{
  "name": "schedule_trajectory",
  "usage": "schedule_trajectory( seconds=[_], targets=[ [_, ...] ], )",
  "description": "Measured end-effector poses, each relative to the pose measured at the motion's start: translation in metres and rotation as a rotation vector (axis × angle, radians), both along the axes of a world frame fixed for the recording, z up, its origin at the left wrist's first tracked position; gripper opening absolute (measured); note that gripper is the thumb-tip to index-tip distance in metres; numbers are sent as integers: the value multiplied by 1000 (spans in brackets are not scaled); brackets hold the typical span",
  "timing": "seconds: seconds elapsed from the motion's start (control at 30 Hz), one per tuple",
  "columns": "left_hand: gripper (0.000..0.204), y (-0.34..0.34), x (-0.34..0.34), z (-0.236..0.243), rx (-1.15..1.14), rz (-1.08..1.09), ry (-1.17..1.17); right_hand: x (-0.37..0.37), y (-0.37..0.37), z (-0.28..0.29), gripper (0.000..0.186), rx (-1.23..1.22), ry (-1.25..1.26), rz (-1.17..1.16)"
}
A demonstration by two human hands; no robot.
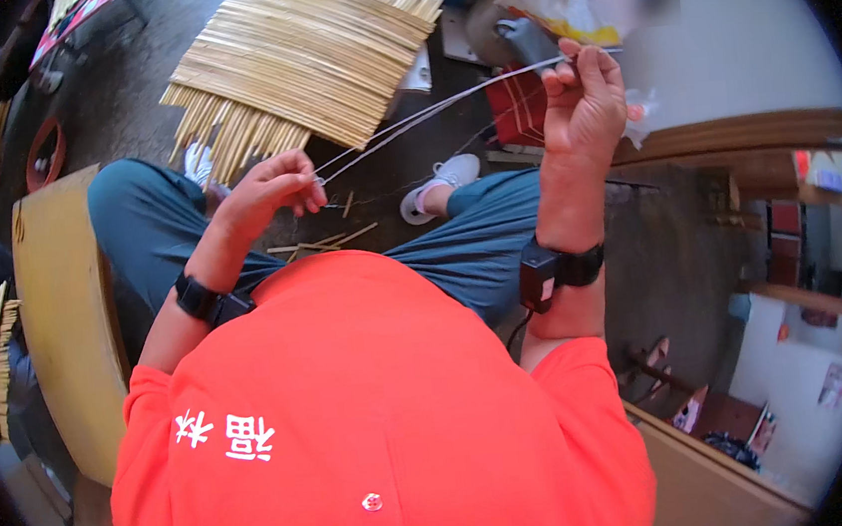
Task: Weaving bamboo mats using string and wooden sticks.
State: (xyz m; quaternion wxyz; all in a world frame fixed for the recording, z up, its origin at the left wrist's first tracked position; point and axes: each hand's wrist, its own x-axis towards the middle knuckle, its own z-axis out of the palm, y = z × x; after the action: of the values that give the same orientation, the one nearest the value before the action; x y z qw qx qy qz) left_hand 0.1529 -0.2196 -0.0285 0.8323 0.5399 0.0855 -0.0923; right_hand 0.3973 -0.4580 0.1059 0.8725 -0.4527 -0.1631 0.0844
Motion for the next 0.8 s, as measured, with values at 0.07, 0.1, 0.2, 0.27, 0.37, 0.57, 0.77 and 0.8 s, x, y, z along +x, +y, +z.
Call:
schedule_trajectory(
  seconds=[0.07, 0.1, 0.2, 0.27, 0.37, 0.57, 0.77, 0.8],
  targets=[
    [10, 0, -1, 8, 96, -6, -52, 1, -7, 22, 9, -49, -165, -109],
    [10, 1, -1, 12, 123, -36, -90, 4, -12, 37, 9, -74, -250, -160],
    [10, 2, -5, 26, 197, -56, -120, 23, -38, 93, 9, -112, -454, -266],
    [9, 5, -9, 34, 175, -54, -117, 43, -61, 134, 8, -128, -512, -333],
    [8, 15, -16, 42, 119, -14, -119, 76, -99, 191, 16, -143, -510, -391],
    [6, 48, -31, 66, -86, 88, -251, 105, -147, 259, 25, -301, -567, -460],
    [8, 53, -34, 114, -96, 313, -607, 125, -165, 272, 22, -330, -568, -515],
    [8, 58, -37, 126, -90, 310, -667, 129, -170, 275, 22, -283, -553, -470]
  ],
)
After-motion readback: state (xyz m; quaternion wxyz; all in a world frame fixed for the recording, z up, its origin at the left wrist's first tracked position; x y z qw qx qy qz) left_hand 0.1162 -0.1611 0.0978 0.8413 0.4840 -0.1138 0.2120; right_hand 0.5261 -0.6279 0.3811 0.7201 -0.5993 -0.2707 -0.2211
